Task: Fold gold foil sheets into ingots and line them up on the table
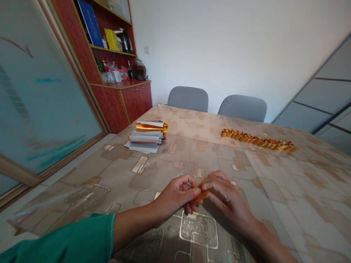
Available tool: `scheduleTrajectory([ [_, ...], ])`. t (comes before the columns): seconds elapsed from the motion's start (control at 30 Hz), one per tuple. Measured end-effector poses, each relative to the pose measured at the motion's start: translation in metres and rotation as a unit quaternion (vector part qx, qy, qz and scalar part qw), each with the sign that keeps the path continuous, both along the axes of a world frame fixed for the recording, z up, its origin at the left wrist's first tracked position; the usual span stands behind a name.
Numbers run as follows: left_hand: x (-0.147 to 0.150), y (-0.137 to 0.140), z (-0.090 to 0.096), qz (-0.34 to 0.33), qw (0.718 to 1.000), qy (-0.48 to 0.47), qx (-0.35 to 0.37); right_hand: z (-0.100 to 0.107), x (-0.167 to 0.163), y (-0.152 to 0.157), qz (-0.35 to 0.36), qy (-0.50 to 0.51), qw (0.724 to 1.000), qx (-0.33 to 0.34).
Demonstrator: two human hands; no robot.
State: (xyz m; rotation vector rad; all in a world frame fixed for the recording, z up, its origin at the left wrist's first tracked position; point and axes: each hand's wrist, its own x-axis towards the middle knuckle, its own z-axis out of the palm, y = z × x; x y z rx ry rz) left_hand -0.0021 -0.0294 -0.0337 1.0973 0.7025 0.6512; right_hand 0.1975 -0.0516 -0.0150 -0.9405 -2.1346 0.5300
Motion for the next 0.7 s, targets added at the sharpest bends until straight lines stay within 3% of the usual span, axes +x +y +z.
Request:
scheduleTrajectory([
  [0.07, -0.001, 0.0, 0.002, 0.042, 0.985, 0.064, 0.156, 0.0, -0.002, -0.001, -0.022, -0.006, 1.0, -0.015],
  [0.13, -0.003, -0.001, 0.007, 0.077, 0.95, 0.099, 0.285, -0.001, -0.002, -0.001, -0.055, -0.007, 0.998, -0.023],
  [0.2, -0.003, -0.003, 0.01, 0.087, 0.931, 0.106, 0.339, -0.004, -0.001, -0.001, -0.084, 0.001, 0.996, -0.03],
  [0.3, 0.0, -0.007, 0.012, 0.089, 0.942, 0.109, 0.305, -0.006, -0.002, -0.001, -0.106, 0.025, 0.992, -0.065],
  [0.47, 0.007, -0.008, 0.007, 0.123, 0.98, 0.05, 0.146, -0.01, -0.011, -0.002, -0.091, 0.118, 0.974, -0.167],
  [0.7, 0.004, 0.004, 0.007, 0.149, 0.989, -0.009, -0.005, -0.027, -0.006, -0.004, -0.051, 0.282, 0.902, -0.322],
])
